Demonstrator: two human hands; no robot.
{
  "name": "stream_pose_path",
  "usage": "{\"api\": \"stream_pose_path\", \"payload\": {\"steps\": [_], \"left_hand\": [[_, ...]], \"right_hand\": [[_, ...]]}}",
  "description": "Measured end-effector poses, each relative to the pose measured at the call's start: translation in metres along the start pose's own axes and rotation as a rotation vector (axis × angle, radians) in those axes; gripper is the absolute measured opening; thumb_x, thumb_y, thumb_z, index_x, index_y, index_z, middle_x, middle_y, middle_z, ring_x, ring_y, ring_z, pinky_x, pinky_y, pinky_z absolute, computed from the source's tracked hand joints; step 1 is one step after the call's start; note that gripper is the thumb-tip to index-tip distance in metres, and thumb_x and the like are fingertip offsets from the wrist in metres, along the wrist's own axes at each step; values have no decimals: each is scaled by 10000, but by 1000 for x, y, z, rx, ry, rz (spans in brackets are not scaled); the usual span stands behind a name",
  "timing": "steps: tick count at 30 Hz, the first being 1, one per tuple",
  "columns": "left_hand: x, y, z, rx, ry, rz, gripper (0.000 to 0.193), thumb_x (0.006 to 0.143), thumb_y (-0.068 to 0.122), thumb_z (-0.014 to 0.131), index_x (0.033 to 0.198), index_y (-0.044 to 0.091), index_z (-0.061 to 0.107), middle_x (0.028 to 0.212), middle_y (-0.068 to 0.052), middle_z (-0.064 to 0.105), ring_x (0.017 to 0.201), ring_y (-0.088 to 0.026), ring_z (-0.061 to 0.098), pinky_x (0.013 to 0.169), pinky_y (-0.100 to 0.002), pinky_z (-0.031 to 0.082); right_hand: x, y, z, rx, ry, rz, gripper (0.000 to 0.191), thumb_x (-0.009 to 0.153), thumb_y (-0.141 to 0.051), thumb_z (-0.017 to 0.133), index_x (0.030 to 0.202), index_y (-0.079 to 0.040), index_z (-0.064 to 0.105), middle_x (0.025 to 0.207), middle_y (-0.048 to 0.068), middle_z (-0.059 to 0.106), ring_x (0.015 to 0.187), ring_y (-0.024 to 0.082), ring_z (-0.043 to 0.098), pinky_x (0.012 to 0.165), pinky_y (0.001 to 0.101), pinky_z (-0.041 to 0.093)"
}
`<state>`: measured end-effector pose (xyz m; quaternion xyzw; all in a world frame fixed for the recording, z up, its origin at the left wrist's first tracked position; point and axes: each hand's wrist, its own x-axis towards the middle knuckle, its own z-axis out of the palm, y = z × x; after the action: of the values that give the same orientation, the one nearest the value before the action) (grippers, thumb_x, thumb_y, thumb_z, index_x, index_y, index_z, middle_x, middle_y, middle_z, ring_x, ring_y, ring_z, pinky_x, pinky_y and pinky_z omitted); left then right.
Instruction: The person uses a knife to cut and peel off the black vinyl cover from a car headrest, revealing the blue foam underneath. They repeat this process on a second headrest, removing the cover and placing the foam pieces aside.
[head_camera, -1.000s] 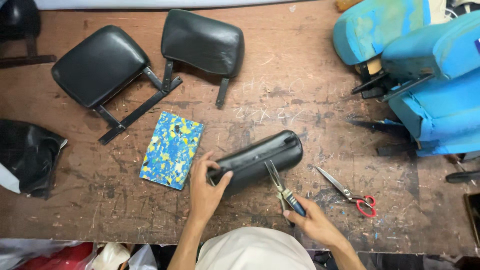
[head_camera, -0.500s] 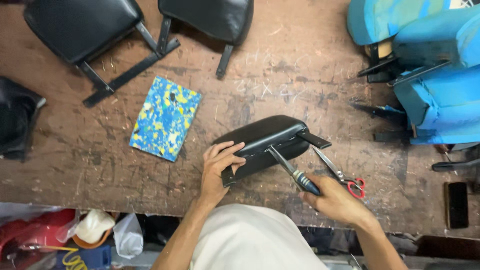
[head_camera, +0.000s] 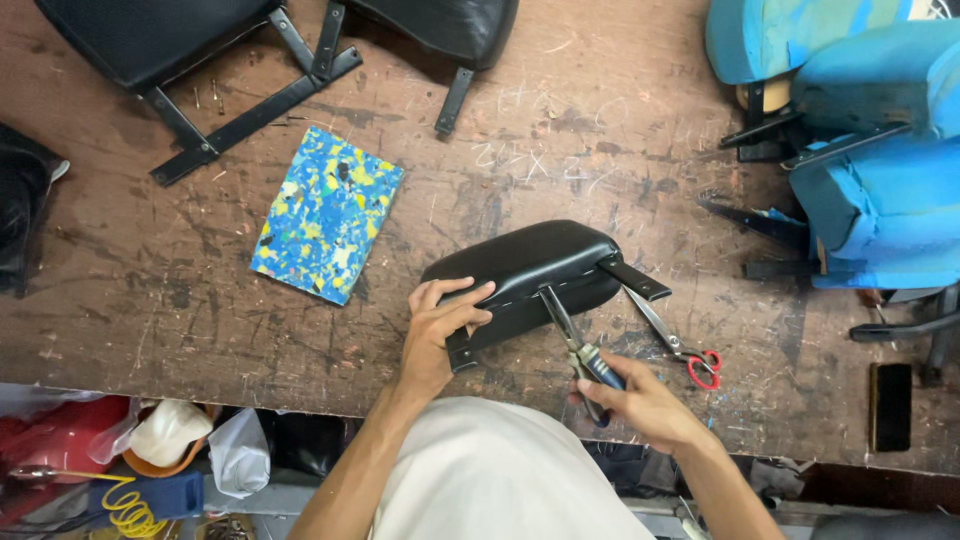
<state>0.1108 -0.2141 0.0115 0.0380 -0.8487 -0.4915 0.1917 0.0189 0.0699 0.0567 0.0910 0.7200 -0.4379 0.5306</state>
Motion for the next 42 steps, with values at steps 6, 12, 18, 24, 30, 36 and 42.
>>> {"api": "stream_pose_path", "payload": {"steps": [6,12,18,24,30,36,42], "left_hand": [[-2,-1,-1,39,-9,53,176,795,47,771,963,99,768,1293,-41,729,1269,-283,598,1104,-441,333],[3,3,-2,52,10,56,160,805,51,774,957,100,759,1288,-39,733,1257,-278,606,1096,-428,364],[19,5,-7,-13,37,-85,139,845,59,779,980,91,766,1235,-43,755,1215,-273,631,1069,-426,393],[42,-4,-14,-191,34,-222,149,807,12,759,942,74,769,1196,-78,774,1161,-248,661,993,-363,524],[54,-2,-12,-176,26,-183,156,799,9,773,943,70,770,1186,-78,772,1171,-243,660,999,-352,520],[57,3,-13,-130,32,-210,168,774,17,789,928,83,778,1187,-63,768,1160,-231,671,999,-351,523],[48,6,-11,-61,36,-106,149,781,20,792,913,86,778,1191,-60,772,1175,-248,663,1021,-386,501]], "right_hand": [[13,1,-11,-87,-38,41,284,874,-223,721,1139,-121,717,818,52,722,738,123,611,618,286,440],[32,12,-10,-397,67,-44,343,934,-356,727,889,-16,713,639,28,594,594,140,533,556,321,423],[75,27,20,-418,295,-451,262,914,-305,724,893,-44,700,586,-9,524,574,103,467,528,332,415],[135,31,32,-251,337,-704,223,920,-219,748,836,-23,684,637,-27,503,618,92,436,551,316,400],[150,28,37,-144,347,-764,247,914,-223,759,813,-14,676,655,-28,500,634,94,433,562,313,399],[91,12,15,-356,198,-548,234,936,-279,709,986,-52,682,730,30,591,642,144,533,598,355,450],[33,-12,20,91,-42,-34,382,881,-228,690,1252,-147,650,967,35,711,904,168,736,705,424,593]]}}
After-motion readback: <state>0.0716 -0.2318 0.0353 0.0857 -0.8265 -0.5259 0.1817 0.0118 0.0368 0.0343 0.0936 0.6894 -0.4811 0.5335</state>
